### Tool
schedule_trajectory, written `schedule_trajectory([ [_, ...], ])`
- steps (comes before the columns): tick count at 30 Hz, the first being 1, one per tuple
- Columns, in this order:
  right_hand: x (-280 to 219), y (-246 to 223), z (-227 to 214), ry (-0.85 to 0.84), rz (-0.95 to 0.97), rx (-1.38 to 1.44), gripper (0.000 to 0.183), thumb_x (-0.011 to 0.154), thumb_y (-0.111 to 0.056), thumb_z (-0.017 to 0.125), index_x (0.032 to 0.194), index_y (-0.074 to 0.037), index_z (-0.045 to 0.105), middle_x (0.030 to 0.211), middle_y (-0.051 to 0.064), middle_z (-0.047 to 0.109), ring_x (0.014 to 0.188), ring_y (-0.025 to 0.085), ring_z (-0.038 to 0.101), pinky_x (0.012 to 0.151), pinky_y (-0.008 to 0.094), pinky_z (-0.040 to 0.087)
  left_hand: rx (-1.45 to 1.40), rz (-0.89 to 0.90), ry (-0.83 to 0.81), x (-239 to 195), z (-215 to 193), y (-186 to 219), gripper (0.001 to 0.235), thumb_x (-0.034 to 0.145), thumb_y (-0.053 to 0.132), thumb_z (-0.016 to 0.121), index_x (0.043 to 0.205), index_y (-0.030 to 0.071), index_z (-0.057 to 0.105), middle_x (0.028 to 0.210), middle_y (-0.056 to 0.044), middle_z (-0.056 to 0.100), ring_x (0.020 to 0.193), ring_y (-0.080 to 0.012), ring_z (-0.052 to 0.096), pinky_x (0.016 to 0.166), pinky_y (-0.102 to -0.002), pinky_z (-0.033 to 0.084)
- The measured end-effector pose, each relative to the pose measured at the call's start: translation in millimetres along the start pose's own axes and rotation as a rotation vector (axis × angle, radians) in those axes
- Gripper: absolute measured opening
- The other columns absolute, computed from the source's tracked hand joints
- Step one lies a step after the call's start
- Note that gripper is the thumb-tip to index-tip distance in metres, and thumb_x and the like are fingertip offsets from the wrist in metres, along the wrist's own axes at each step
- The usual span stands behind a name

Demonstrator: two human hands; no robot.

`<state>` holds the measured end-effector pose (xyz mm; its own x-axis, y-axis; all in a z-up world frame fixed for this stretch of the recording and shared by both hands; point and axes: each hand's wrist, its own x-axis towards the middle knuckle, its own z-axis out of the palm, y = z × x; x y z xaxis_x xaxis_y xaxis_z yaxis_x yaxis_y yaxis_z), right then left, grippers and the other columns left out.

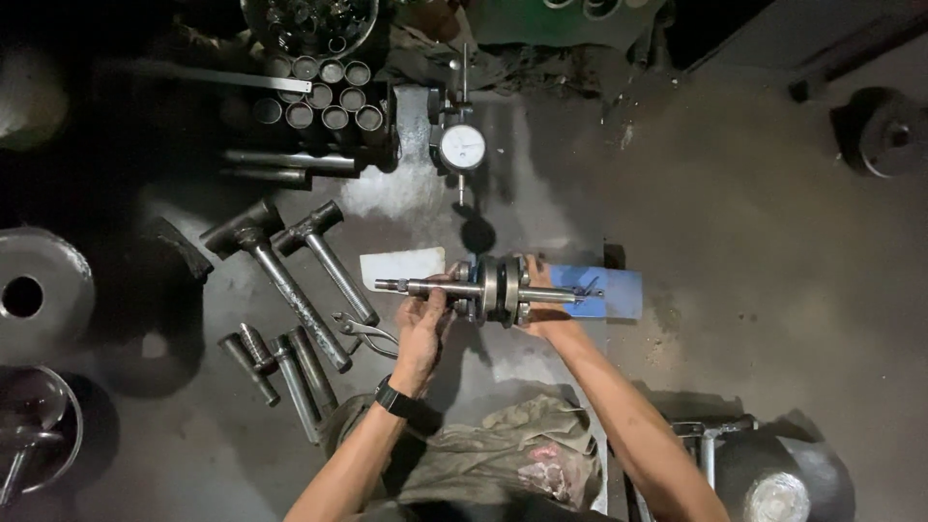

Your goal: Measuring and repairing a motorcycle crankshaft using specialized tools like calipers and gauges.

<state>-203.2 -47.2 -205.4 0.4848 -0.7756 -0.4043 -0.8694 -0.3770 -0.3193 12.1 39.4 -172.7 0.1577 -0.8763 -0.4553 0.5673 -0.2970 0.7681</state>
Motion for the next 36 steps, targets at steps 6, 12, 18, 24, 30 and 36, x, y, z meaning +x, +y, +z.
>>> schedule_trajectory([
  [6, -1.2, 0.6, -1.3, 0.055, -0.054, 0.002, 0.075, 0.075, -0.031, 0.08, 0.14, -0.005, 0.053, 0.151, 0.021, 0.041, 0.14, 0.043, 0.037, 0.119, 0.057, 0.028, -0.068, -0.041, -0.029, -4.4, 11.3, 15.1, 0.034, 0.096, 0.029, 0.064, 0.121, 0.006, 0.067, 0.115, 0.005, 0.074, 0.092, -0.0069, 0.065, 0.077, -0.024, 0.053],
  [12, 1.8, 5.8, 6.2, -0.046, 0.2, 0.176, 0.118, 0.059, -0.024, 0.09, 0.159, -0.009, 0.028, 0.164, 0.02, 0.021, 0.154, 0.046, 0.018, 0.114, 0.053, 0.017, 0.015, 0.05, -0.046, -5.8, 11.4, 13.3, 0.033, 0.102, 0.03, 0.066, 0.121, 0.003, 0.07, 0.103, 0.001, 0.07, 0.087, -0.0088, 0.061, 0.074, -0.026, 0.051],
  [18, 5.3, 3.9, 3.6, -0.044, 0.062, 0.092, 0.082, 0.085, -0.024, 0.077, 0.154, -0.005, 0.037, 0.161, 0.021, 0.028, 0.152, 0.04, 0.023, 0.127, 0.054, 0.014, 0.012, -0.069, -0.008, -6.5, 1.5, 8.4, 0.037, 0.11, 0.033, 0.065, 0.125, 0.001, 0.073, 0.094, -0.004, 0.063, 0.069, -0.0102, 0.044, 0.057, -0.026, 0.036],
  [24, -11.9, 34.9, 5.2, 0.097, 0.097, 0.083, 0.047, 0.087, -0.027, 0.077, 0.132, -0.014, 0.066, 0.156, 0.024, 0.04, 0.145, 0.046, 0.033, 0.114, 0.064, 0.021, 0.007, -0.052, -0.041, -7.6, 23.4, 29.9, 0.037, 0.101, 0.034, 0.061, 0.127, 0.009, 0.069, 0.12, 0.001, 0.07, 0.083, -0.0035, 0.06, 0.067, -0.02, 0.048],
  [30, -46.7, 72.4, -9.5, 0.177, 0.704, 0.215, 0.039, 0.1, -0.039, 0.074, 0.102, -0.001, 0.078, 0.108, 0.023, 0.076, 0.106, 0.037, 0.072, 0.096, 0.044, 0.056, -0.056, -0.039, -0.072, -6.1, 11.5, 17.2, 0.036, 0.108, 0.027, 0.063, 0.132, 0.0, 0.068, 0.139, -0.008, 0.07, 0.085, -0.0106, 0.052, 0.065, -0.025, 0.041],
  [36, -37.4, 51.2, 51.2, 0.357, 0.294, 0.436, 0.031, 0.083, -0.025, 0.077, 0.102, -0.001, 0.071, 0.095, 0.02, 0.075, 0.092, 0.037, 0.072, 0.079, 0.047, 0.058, -0.146, -0.034, -0.105, -7.5, 19.1, 27.6, 0.04, 0.099, 0.03, 0.064, 0.131, 0.005, 0.064, 0.142, -0.007, 0.062, 0.122, -0.017, 0.063, 0.1, -0.033, 0.054],
])
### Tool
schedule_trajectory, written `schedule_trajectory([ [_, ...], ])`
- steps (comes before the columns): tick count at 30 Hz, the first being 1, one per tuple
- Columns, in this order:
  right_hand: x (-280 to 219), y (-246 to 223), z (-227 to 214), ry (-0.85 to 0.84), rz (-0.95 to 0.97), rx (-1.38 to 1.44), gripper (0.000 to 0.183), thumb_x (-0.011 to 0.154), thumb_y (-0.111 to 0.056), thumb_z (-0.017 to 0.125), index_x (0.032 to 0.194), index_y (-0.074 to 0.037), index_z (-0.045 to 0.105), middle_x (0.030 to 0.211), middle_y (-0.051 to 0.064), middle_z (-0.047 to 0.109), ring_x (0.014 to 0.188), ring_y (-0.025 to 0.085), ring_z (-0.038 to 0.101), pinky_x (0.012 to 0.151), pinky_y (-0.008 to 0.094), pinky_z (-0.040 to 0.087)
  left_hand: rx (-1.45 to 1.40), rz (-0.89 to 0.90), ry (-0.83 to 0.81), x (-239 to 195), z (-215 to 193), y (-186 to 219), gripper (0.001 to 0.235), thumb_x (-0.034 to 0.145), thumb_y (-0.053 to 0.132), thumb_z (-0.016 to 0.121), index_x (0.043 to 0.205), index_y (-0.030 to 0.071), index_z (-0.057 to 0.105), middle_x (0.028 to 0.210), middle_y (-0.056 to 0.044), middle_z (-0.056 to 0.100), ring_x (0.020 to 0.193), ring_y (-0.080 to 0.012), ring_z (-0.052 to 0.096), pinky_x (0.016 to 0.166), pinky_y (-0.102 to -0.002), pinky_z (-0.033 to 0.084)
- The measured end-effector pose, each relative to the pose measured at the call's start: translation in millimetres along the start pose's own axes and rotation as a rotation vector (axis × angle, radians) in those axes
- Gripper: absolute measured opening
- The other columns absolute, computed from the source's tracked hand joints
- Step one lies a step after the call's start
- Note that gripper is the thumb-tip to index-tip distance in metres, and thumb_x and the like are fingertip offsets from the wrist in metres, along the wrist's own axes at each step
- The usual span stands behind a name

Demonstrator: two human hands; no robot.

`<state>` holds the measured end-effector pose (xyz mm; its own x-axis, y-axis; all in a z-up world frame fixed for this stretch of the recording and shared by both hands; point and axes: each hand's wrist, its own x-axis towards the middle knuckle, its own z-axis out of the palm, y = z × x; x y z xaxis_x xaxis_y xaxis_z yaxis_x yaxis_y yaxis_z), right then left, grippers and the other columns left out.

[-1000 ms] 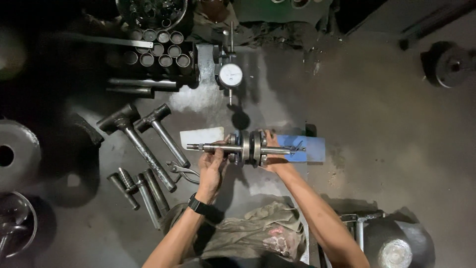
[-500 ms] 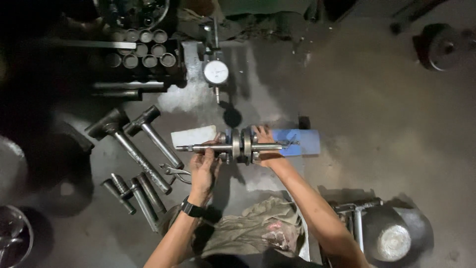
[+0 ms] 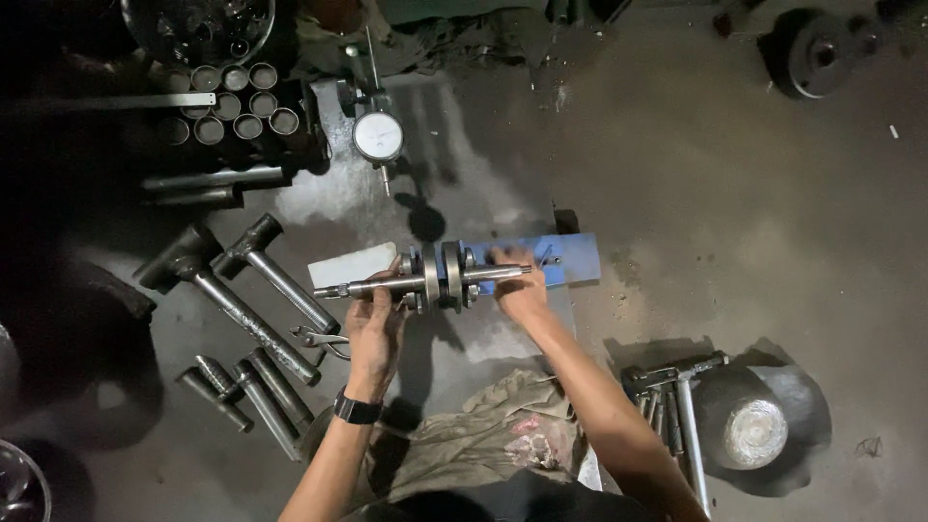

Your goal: Measuring and repairing a motorcycle crankshaft using specialized tools like calipers and gauges.

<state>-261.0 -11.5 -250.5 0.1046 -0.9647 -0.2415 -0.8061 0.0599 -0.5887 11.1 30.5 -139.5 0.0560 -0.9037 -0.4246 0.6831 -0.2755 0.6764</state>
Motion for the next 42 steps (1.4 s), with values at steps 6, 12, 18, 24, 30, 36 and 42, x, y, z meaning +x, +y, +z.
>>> schedule_trajectory([
  [6, 10.8, -3.7, -67.1, 0.309, 0.17, -0.198, 0.041, 0.089, -0.001, 0.057, 0.13, -0.001, 0.064, 0.137, 0.031, 0.06, 0.104, 0.039, 0.071, 0.062, 0.041, 0.065, 0.02, -0.015, -0.03, -0.9, -9.1, -6.1, 0.044, 0.105, 0.029, 0.065, 0.138, 0.0, 0.062, 0.141, -0.014, 0.059, 0.116, -0.0221, 0.058, 0.094, -0.04, 0.051],
  [12, 4.2, -15.9, -63.9, 0.045, 0.249, 0.159, 0.055, 0.087, -0.01, 0.066, 0.142, -0.007, 0.058, 0.123, 0.024, 0.072, 0.105, 0.035, 0.075, 0.091, 0.043, 0.063, -0.007, 0.01, -0.024, -1.3, 0.7, 1.3, 0.043, 0.099, 0.032, 0.064, 0.133, 0.005, 0.062, 0.145, -0.009, 0.06, 0.115, -0.019, 0.061, 0.094, -0.038, 0.053],
  [18, 14.3, -103.4, -64.9, -0.241, -0.026, -0.179, 0.09, 0.068, -0.017, 0.088, 0.147, -0.011, 0.046, 0.153, 0.023, 0.04, 0.144, 0.04, 0.032, 0.118, 0.059, 0.02, 0.1, -0.039, 0.062, -1.4, -2.1, 1.5, 0.039, 0.102, 0.03, 0.062, 0.133, 0.006, 0.064, 0.139, -0.008, 0.064, 0.108, -0.0144, 0.063, 0.085, -0.033, 0.053],
  [24, 32.5, -37.9, 22.2, -0.423, -0.292, -0.588, 0.099, 0.074, -0.023, 0.085, 0.16, -0.006, 0.037, 0.167, 0.018, 0.031, 0.155, 0.037, 0.027, 0.125, 0.055, 0.024, -0.001, 0.033, 0.014, 0.6, -2.3, -4.0, 0.033, 0.101, 0.029, 0.064, 0.124, 0.006, 0.066, 0.139, -0.006, 0.066, 0.105, -0.0133, 0.066, 0.084, -0.031, 0.056],
  [30, 36.0, -64.8, 13.9, -0.326, -0.22, -0.237, 0.113, 0.072, -0.045, 0.085, 0.156, 0.001, 0.024, 0.166, 0.025, 0.017, 0.155, 0.043, 0.011, 0.116, 0.059, 0.009, 0.014, -0.011, 0.003, 3.2, -19.2, -15.9, 0.031, 0.108, 0.029, 0.065, 0.127, 0.005, 0.068, 0.112, -0.006, 0.068, 0.092, -0.0136, 0.063, 0.074, -0.029, 0.053],
  [36, 36.3, -80.0, -0.5, -0.529, -0.221, -0.561, 0.1, 0.081, -0.049, 0.078, 0.158, -0.006, 0.032, 0.166, 0.022, 0.025, 0.155, 0.04, 0.02, 0.127, 0.059, 0.017, 0.005, -0.043, 0.089, 1.9, -14.4, -13.6, 0.03, 0.099, 0.031, 0.064, 0.12, 0.009, 0.066, 0.113, 0.002, 0.072, 0.094, -0.008, 0.066, 0.075, -0.024, 0.055],
  [42, 38.2, -70.2, 8.5, -0.363, -0.196, -0.283, 0.111, 0.067, -0.045, 0.086, 0.155, -0.007, 0.031, 0.166, 0.026, 0.02, 0.15, 0.05, 0.014, 0.114, 0.064, 0.015, 0.039, -0.023, 0.038, 7.5, -29.2, -26.6, 0.034, 0.109, 0.029, 0.065, 0.131, 0.004, 0.066, 0.115, -0.009, 0.065, 0.095, -0.0162, 0.061, 0.075, -0.032, 0.051],
])
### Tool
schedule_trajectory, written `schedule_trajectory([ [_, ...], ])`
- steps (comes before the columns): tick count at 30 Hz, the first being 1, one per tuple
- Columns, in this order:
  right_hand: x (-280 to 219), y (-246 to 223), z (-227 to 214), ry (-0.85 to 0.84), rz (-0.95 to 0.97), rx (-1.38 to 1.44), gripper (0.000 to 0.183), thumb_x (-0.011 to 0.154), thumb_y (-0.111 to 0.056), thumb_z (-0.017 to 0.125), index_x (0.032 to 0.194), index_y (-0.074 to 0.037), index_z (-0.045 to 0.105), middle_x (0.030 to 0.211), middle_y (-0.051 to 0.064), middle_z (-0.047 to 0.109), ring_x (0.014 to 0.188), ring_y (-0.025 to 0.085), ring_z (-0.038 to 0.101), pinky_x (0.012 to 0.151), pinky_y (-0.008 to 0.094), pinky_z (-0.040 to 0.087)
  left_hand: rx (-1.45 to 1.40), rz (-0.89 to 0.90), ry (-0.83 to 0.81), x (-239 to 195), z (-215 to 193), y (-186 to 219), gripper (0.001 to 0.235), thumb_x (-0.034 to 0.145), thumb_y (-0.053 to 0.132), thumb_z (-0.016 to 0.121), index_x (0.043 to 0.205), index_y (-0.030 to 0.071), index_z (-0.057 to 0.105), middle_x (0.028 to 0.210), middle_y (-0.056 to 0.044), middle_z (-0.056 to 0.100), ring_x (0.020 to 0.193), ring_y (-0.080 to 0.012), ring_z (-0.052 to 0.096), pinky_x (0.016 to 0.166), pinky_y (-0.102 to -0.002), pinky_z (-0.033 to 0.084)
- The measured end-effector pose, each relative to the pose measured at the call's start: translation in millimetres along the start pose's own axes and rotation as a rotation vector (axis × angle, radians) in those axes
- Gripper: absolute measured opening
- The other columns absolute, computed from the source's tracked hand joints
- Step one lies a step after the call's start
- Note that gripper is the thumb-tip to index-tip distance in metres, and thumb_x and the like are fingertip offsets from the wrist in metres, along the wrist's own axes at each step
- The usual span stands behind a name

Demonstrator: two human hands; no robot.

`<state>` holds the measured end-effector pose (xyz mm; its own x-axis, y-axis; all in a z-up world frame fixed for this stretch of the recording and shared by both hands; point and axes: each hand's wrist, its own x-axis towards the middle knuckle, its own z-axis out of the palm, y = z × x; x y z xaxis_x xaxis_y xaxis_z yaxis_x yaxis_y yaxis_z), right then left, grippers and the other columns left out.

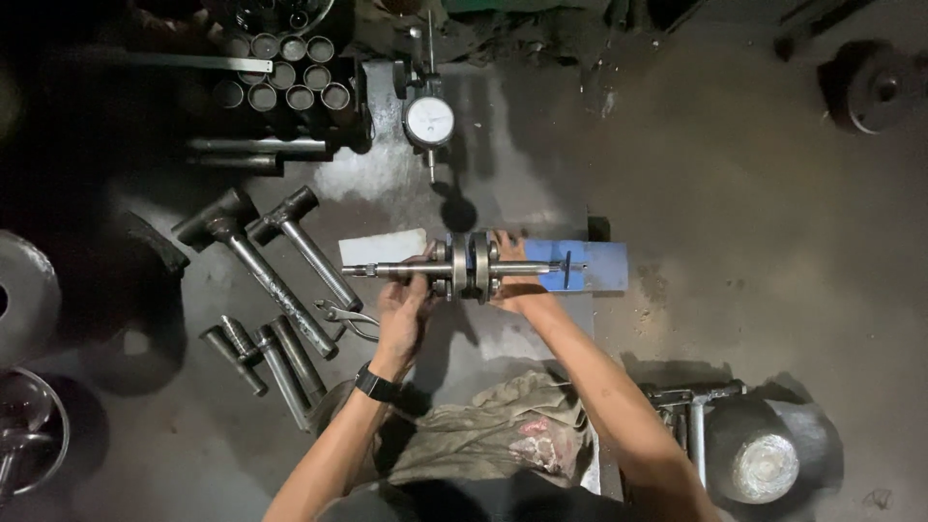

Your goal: Measuring and repairing a motorcycle crankshaft using specialized tools like calipers and gauges.

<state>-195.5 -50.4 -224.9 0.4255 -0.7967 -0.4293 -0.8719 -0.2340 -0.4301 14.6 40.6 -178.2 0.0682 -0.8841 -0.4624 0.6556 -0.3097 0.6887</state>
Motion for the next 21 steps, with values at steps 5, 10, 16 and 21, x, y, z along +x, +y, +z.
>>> schedule_trajectory([
  [5, -8.6, -20.1, -21.2, -0.175, -0.065, -0.316, 0.082, 0.078, -0.044, 0.081, 0.147, -0.015, 0.05, 0.16, 0.017, 0.039, 0.152, 0.042, 0.027, 0.122, 0.063, 0.024, 0.201, 0.142, -0.082, -3.5, 16.8, 13.5, 0.047, 0.101, 0.027, 0.066, 0.14, 0.001, 0.061, 0.15, -0.011, 0.059, 0.14, -0.0206, 0.052, 0.121, -0.038, 0.035],
  [10, 0.0, 2.5, 8.1, -0.072, -0.082, -0.321, 0.093, 0.066, -0.042, 0.088, 0.147, -0.014, 0.051, 0.157, 0.021, 0.037, 0.147, 0.044, 0.027, 0.117, 0.064, 0.021, 0.181, 0.096, -0.059, -6.3, 21.9, 18.8, 0.048, 0.099, 0.027, 0.066, 0.14, 0.003, 0.061, 0.15, -0.009, 0.059, 0.14, -0.0197, 0.053, 0.119, -0.038, 0.038],
  [16, 1.4, -0.1, -5.7, -0.124, -0.052, -0.311, 0.09, 0.068, -0.036, 0.089, 0.147, -0.013, 0.052, 0.157, 0.018, 0.042, 0.149, 0.041, 0.029, 0.12, 0.063, 0.025, 0.145, 0.094, -0.057, -7.2, 27.8, 23.1, 0.046, 0.1, 0.026, 0.066, 0.139, 0.003, 0.063, 0.15, -0.008, 0.06, 0.138, -0.0193, 0.053, 0.118, -0.037, 0.039],
  [21, -0.7, -6.5, -9.8, -0.151, -0.022, -0.305, 0.087, 0.071, -0.035, 0.088, 0.148, -0.016, 0.051, 0.159, 0.015, 0.042, 0.152, 0.039, 0.028, 0.124, 0.063, 0.023, 0.119, 0.061, -0.051, -8.1, 30.5, 26.9, 0.045, 0.099, 0.026, 0.066, 0.137, 0.002, 0.064, 0.15, -0.007, 0.06, 0.136, -0.0196, 0.055, 0.115, -0.037, 0.042],
])
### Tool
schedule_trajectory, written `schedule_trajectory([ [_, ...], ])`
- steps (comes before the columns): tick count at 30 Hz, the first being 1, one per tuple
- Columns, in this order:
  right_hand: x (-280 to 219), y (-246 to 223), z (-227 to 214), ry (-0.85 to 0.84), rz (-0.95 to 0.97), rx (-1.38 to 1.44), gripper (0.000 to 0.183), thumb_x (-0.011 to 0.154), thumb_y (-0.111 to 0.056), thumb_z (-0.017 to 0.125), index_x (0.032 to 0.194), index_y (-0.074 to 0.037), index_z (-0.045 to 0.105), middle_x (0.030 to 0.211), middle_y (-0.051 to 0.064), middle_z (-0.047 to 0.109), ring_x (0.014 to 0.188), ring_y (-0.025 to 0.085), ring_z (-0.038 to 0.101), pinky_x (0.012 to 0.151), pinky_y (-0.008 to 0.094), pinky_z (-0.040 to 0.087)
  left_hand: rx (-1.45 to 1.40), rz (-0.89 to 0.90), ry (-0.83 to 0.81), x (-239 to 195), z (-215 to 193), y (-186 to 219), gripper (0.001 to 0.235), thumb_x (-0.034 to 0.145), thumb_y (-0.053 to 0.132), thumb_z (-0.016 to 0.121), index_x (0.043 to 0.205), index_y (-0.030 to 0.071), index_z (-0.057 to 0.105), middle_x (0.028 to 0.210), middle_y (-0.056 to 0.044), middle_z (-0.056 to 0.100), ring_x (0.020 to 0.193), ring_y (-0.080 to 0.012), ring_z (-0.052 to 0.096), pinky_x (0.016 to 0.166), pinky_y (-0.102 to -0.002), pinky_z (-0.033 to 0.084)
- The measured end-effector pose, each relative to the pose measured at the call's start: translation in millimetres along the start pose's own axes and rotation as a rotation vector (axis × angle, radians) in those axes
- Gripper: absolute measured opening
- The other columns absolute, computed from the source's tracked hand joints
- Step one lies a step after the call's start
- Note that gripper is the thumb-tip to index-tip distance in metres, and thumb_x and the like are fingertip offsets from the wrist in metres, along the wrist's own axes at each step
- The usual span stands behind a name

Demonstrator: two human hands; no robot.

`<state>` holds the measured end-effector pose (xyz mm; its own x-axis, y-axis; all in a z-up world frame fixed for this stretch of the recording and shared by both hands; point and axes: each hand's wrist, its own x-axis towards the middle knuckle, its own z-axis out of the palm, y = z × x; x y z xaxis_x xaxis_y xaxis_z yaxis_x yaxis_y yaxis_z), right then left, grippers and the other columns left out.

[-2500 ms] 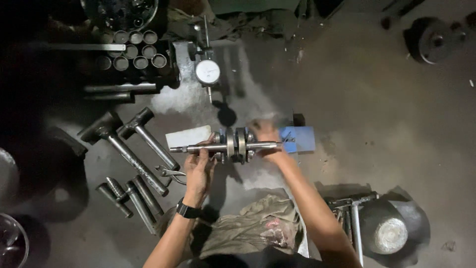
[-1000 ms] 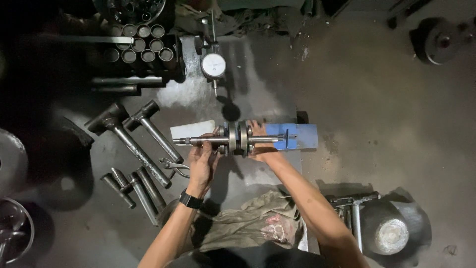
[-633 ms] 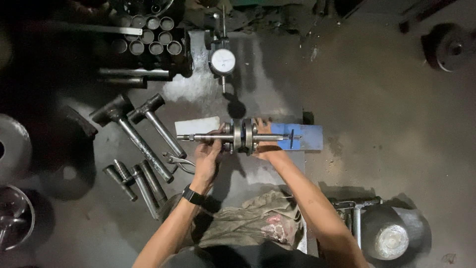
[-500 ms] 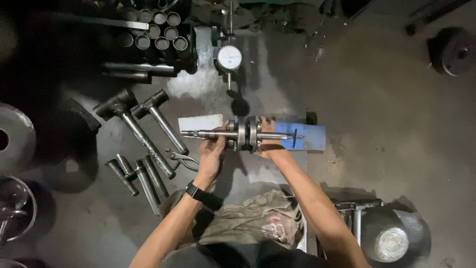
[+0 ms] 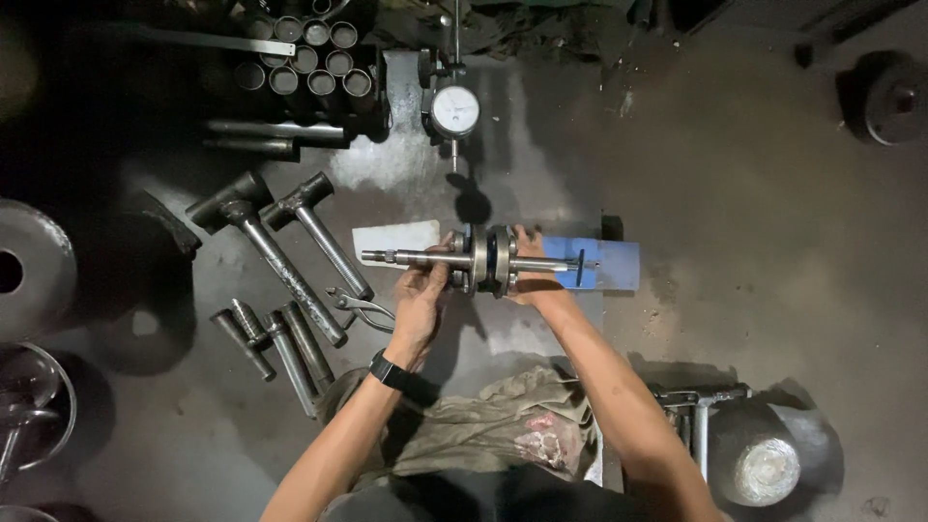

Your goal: Measuring and repairing a motorcycle crankshaft using specialized tools like calipers and gauges.

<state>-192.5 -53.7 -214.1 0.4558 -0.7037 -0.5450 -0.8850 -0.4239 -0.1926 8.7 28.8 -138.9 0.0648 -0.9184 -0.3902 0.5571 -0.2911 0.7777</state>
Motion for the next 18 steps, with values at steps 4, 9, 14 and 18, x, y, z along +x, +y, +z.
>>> schedule_trajectory([
  [4, 0.8, -0.6, -3.6, -0.006, 0.017, 0.035, 0.097, 0.067, -0.032, 0.09, 0.151, -0.014, 0.044, 0.158, 0.016, 0.038, 0.15, 0.04, 0.025, 0.121, 0.064, 0.021, 0.023, -0.014, 0.011, 2.8, -5.8, -7.7, 0.044, 0.099, 0.025, 0.066, 0.136, 0.002, 0.063, 0.149, -0.008, 0.061, 0.133, -0.0194, 0.057, 0.113, -0.036, 0.044],
  [9, 3.1, 3.1, 1.6, -0.049, 0.026, 0.067, 0.094, 0.069, -0.024, 0.09, 0.151, -0.016, 0.044, 0.16, 0.014, 0.036, 0.152, 0.041, 0.023, 0.121, 0.063, 0.02, -0.012, -0.011, 0.003, 4.1, -9.5, -15.4, 0.043, 0.1, 0.023, 0.065, 0.135, 0.0, 0.063, 0.148, -0.009, 0.061, 0.132, -0.0184, 0.058, 0.111, -0.035, 0.046],
  [14, 7.3, 11.7, 25.6, 0.125, 0.02, 0.161, 0.106, 0.065, -0.029, 0.094, 0.153, -0.016, 0.038, 0.16, 0.015, 0.035, 0.15, 0.039, 0.026, 0.122, 0.062, 0.019, 0.009, -0.025, 0.018, 0.8, -4.9, -8.3, 0.044, 0.102, 0.021, 0.064, 0.141, 0.001, 0.063, 0.146, -0.009, 0.063, 0.123, -0.0185, 0.059, 0.101, -0.035, 0.047],
  [18, -4.3, 5.2, 3.4, 0.077, 0.004, 0.15, 0.109, 0.062, -0.028, 0.095, 0.154, -0.017, 0.037, 0.162, 0.015, 0.035, 0.152, 0.039, 0.026, 0.123, 0.06, 0.021, -0.007, 0.0, -0.009, 0.7, -3.5, -6.7, 0.045, 0.102, 0.022, 0.064, 0.142, 0.002, 0.061, 0.145, -0.005, 0.062, 0.126, -0.0154, 0.059, 0.105, -0.032, 0.048],
])
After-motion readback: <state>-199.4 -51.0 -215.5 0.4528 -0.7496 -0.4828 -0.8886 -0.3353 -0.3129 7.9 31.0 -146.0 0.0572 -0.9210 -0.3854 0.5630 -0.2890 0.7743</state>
